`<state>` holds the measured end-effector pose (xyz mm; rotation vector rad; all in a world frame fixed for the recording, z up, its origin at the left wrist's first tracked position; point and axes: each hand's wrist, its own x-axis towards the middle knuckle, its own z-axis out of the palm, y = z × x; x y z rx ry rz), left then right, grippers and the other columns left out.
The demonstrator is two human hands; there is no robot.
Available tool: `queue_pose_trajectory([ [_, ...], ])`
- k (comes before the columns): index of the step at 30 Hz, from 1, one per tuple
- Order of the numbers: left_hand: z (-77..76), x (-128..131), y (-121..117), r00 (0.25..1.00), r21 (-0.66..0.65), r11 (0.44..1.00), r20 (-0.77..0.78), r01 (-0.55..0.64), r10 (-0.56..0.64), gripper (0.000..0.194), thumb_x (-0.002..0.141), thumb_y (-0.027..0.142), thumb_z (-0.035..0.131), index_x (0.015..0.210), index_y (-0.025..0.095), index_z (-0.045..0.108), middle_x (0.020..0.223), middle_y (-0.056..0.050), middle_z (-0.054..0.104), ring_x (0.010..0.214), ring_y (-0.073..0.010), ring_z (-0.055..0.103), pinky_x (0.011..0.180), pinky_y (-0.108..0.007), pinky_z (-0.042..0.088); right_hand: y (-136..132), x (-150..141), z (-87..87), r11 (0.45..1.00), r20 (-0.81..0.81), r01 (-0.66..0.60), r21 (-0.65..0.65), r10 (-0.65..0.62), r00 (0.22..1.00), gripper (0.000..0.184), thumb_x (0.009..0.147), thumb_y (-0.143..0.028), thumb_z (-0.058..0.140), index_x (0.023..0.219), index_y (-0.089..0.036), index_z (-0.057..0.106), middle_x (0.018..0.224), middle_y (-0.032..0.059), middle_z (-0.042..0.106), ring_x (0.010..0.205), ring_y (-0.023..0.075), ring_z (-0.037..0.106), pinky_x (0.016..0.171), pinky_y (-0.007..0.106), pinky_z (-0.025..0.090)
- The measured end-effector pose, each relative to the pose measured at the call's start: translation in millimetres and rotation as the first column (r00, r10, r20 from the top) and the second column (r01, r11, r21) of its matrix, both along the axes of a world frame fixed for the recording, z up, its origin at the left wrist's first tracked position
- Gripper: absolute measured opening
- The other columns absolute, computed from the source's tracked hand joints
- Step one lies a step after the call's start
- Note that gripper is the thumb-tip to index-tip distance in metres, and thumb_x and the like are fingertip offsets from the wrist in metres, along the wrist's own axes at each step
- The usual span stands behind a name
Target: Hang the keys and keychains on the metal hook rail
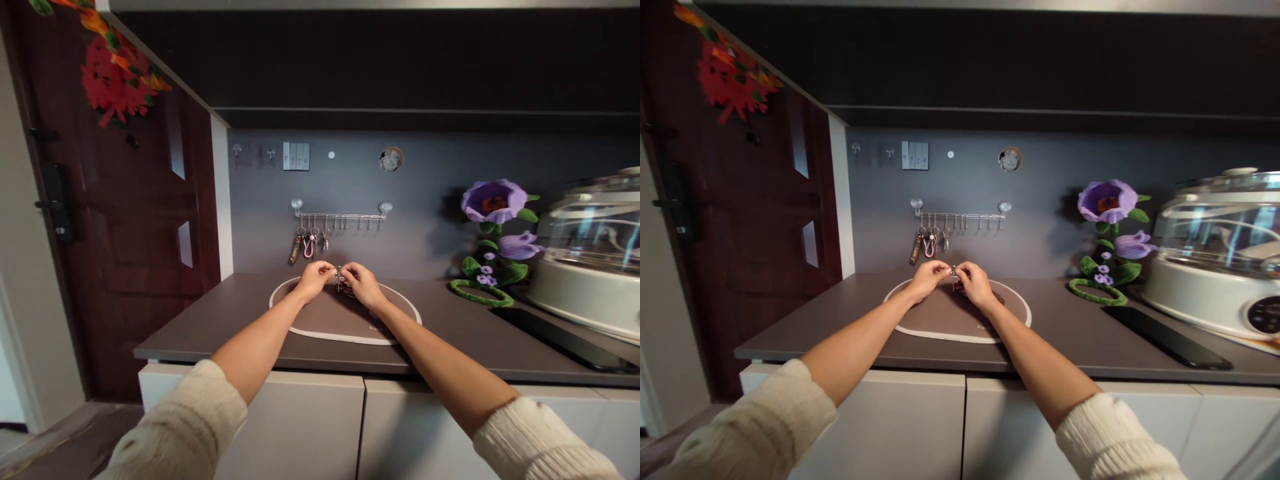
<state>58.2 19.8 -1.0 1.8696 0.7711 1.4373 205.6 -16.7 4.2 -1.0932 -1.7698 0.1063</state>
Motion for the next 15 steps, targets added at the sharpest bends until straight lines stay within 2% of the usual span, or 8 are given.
queue_pose_trajectory([
  [4, -0.6, 0, 3, 0.997, 0.063, 0.995, -0.015, -0.074, 0.075, 0.014, 0.071, 0.025, 0.057, 0.076, 0.013, 0.063, 0.073, -0.002, 0.064, 0.068, -0.0112, 0.055, 0.069, -0.025, 0.043, 1, 1, 5.0, 0.998, -0.002, 0.037, 0.058, -0.037, 0.999, 0.022, 0.078, -0.035, 0.044, 0.076, -0.017, 0.057, 0.078, 0.0039, 0.062, 0.071, 0.0141, 0.054, 0.069, 0.027, 0.041],
  [8, -3.1, 0, 6, 0.977, 0.099, 0.977, -0.084, -0.189, 0.197, 0.012, 0.073, 0.019, 0.053, 0.075, 0.013, 0.062, 0.074, -0.003, 0.065, 0.069, -0.0117, 0.057, 0.07, -0.025, 0.043, 7, 4, 17.6, 0.992, -0.029, 0.084, 0.091, -0.082, 0.996, 0.02, 0.077, -0.033, 0.045, 0.075, -0.017, 0.057, 0.076, 0.004, 0.062, 0.07, 0.014, 0.054, 0.07, 0.027, 0.041],
  [12, -5.8, 0, 7, 0.928, 0.223, 0.941, -0.218, -0.255, 0.303, 0.012, 0.075, 0.017, 0.051, 0.074, 0.014, 0.063, 0.075, -0.003, 0.065, 0.071, -0.0126, 0.056, 0.071, -0.025, 0.042, 23, 4, 34.8, 0.99, -0.127, 0.132, 0.052, -0.125, 0.984, 0.017, 0.075, -0.031, 0.048, 0.074, -0.017, 0.057, 0.072, 0.0027, 0.061, 0.067, 0.0136, 0.054, 0.068, 0.027, 0.042],
  [15, -5.8, 0, 5, 0.87, 0.324, 0.906, -0.319, -0.272, 0.375, 0.014, 0.077, 0.016, 0.05, 0.075, 0.016, 0.064, 0.079, -0.004, 0.065, 0.075, -0.0137, 0.056, 0.074, -0.026, 0.042, 40, 1, 47.6, 0.996, -0.247, 0.094, 0.007, -0.089, 0.965, 0.013, 0.074, -0.027, 0.048, 0.071, -0.017, 0.055, 0.069, 0.0017, 0.06, 0.065, 0.0125, 0.055, 0.065, 0.027, 0.045],
])
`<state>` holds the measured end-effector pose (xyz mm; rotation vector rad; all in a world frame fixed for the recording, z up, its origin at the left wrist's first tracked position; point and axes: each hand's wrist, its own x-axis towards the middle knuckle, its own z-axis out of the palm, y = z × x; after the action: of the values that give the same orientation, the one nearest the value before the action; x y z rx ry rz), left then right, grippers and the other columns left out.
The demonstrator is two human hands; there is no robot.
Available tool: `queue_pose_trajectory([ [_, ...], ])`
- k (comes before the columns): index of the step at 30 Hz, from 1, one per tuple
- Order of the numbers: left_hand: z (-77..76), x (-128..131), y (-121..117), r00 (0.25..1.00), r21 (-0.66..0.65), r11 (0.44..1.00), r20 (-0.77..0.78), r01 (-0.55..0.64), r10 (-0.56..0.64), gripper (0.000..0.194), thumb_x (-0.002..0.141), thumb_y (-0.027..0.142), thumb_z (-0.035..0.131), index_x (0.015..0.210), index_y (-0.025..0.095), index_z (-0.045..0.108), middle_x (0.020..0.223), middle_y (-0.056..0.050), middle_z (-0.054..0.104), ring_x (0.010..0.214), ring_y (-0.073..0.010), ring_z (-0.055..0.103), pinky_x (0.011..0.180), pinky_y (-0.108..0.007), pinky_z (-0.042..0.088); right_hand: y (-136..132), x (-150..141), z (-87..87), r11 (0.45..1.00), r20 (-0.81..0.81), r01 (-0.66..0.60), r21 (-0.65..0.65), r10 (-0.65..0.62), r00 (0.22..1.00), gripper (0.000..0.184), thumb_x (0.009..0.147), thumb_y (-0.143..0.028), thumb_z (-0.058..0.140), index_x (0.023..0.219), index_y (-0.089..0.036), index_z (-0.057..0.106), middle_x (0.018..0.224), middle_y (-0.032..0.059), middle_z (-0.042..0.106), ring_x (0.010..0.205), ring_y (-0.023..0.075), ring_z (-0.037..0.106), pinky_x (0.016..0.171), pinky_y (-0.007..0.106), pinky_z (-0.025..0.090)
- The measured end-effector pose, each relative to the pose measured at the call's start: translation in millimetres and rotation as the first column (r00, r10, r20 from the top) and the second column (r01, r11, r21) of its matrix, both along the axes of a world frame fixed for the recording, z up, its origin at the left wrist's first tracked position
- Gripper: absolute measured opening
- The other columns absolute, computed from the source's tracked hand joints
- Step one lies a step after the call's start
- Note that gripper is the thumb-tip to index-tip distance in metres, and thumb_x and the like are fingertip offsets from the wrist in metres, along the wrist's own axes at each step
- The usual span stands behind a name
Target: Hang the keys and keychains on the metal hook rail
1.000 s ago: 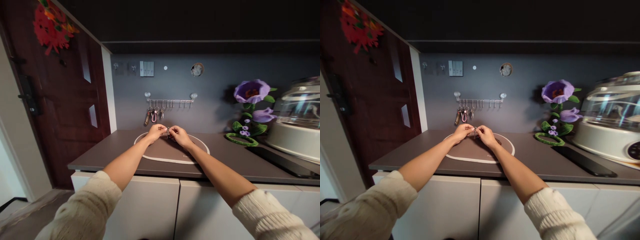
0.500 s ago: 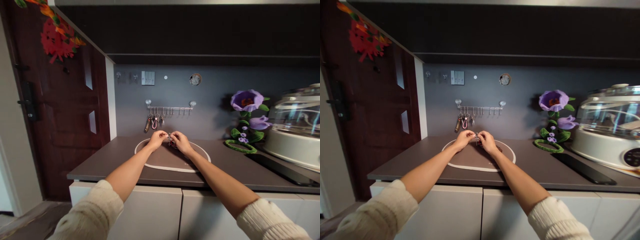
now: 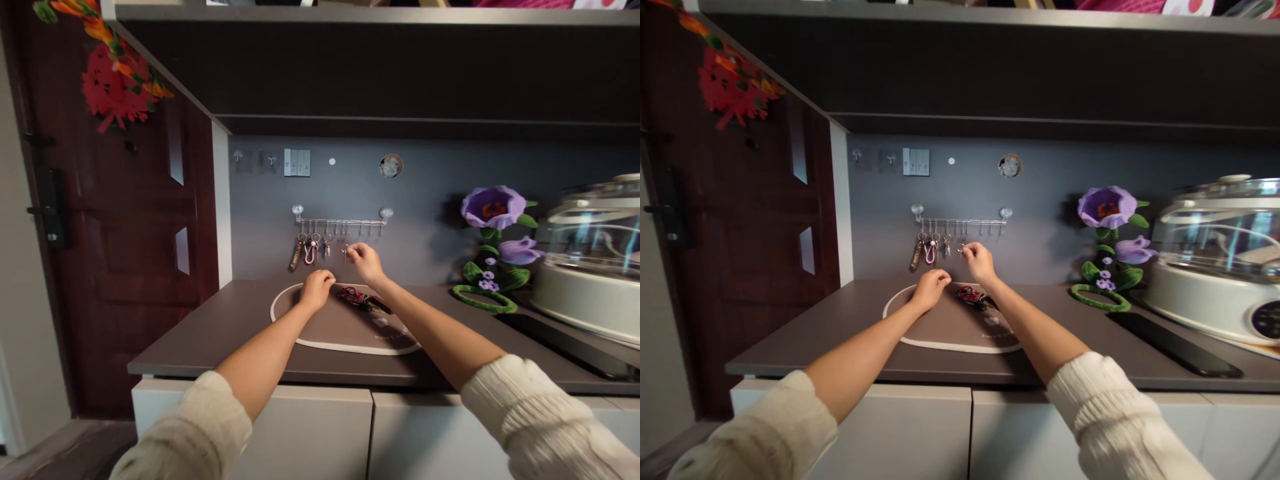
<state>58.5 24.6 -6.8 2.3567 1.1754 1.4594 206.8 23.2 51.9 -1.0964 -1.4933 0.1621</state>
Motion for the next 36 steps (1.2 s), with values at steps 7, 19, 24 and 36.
queue_pose_trajectory([
  [7, 0.5, 0, -3, 0.991, 0.03, 0.998, -0.126, -0.05, 0.054, 0.017, 0.08, 0.017, 0.047, 0.08, 0.016, 0.065, 0.085, -0.005, 0.064, 0.082, -0.0149, 0.055, 0.077, -0.025, 0.041, 32, -14, 23.2, 0.994, -0.212, -0.072, -0.08, 0.054, 0.976, 0.007, 0.074, -0.02, 0.049, 0.069, -0.016, 0.052, 0.063, 0.0, 0.058, 0.059, 0.0099, 0.056, 0.062, 0.025, 0.048],
  [19, -3.0, 2, 0, 0.99, 0.003, 0.999, -0.131, -0.045, 0.044, 0.018, 0.08, 0.017, 0.046, 0.079, 0.018, 0.064, 0.085, -0.005, 0.064, 0.083, -0.0159, 0.055, 0.078, -0.027, 0.041, 63, -33, 32.8, 0.997, -0.421, -0.015, -0.078, -0.019, 0.907, 0.01, 0.073, -0.017, 0.048, 0.065, -0.016, 0.052, 0.064, 0.0021, 0.058, 0.052, 0.0096, 0.055, 0.051, 0.023, 0.048],
  [24, -4.3, 3, 2, 0.991, 0.014, 0.999, -0.128, -0.038, 0.04, 0.018, 0.079, 0.016, 0.046, 0.079, 0.018, 0.064, 0.084, -0.005, 0.063, 0.083, -0.0155, 0.055, 0.078, -0.026, 0.04, 79, -33, 30.3, 0.996, -0.478, -0.04, -0.083, -0.004, 0.878, 0.011, 0.075, -0.018, 0.047, 0.065, -0.017, 0.053, 0.063, 0.0034, 0.059, 0.055, 0.0108, 0.058, 0.051, 0.023, 0.05],
  [36, -3.5, 2, 3, 0.989, 0.014, 0.999, -0.145, -0.038, 0.04, 0.018, 0.079, 0.016, 0.046, 0.079, 0.018, 0.064, 0.084, -0.005, 0.063, 0.084, -0.0163, 0.054, 0.078, -0.027, 0.04, 95, -25, 14.4, 0.997, -0.405, 0.01, -0.081, -0.042, 0.913, 0.012, 0.074, -0.021, 0.052, 0.065, -0.015, 0.057, 0.053, 0.0018, 0.056, 0.048, 0.0115, 0.054, 0.049, 0.025, 0.048],
])
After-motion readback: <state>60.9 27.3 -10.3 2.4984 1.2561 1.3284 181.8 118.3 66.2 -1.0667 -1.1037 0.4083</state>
